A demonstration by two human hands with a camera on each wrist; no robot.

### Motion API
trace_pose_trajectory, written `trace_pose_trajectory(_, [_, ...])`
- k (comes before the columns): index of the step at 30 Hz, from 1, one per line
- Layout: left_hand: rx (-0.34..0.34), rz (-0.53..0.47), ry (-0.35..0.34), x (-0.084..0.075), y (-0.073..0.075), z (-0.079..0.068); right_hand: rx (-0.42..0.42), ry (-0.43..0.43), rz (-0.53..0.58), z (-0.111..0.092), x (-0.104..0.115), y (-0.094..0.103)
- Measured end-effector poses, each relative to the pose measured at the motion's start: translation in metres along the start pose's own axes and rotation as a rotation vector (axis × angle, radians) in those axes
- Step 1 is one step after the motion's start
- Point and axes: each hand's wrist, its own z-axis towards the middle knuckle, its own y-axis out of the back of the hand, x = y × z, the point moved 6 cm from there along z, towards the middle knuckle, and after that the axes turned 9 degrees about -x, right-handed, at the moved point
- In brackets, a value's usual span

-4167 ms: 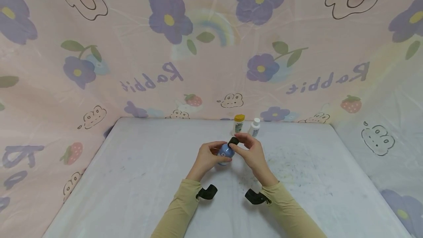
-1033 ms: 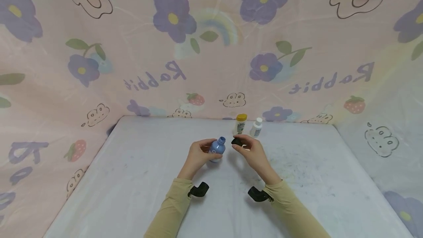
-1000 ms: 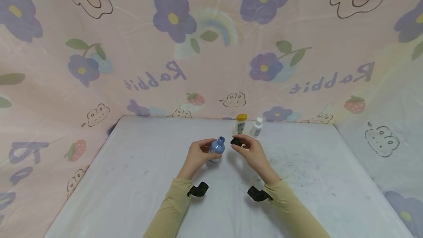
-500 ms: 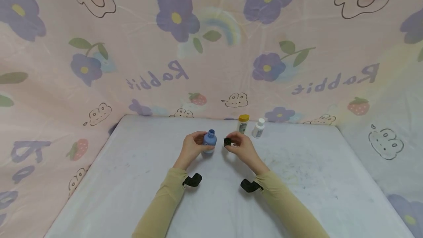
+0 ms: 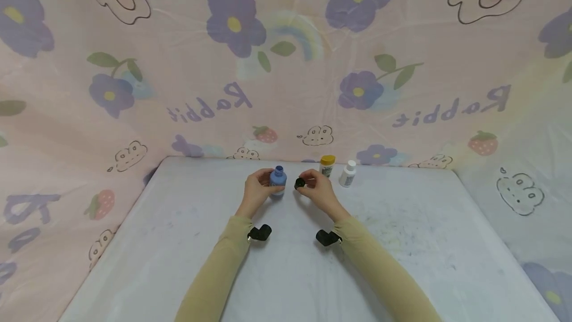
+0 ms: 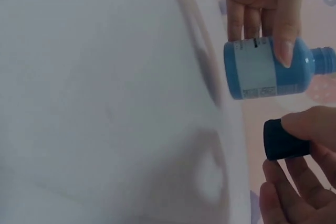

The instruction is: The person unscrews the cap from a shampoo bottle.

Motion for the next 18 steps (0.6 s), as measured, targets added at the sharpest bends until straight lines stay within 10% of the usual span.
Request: trace_pose_trajectory(18, [-0.024,-0.063,0.073,0.009,-0.001,0.025,0.018,-0.047,-0.056,0.022,-0.015,-0.024])
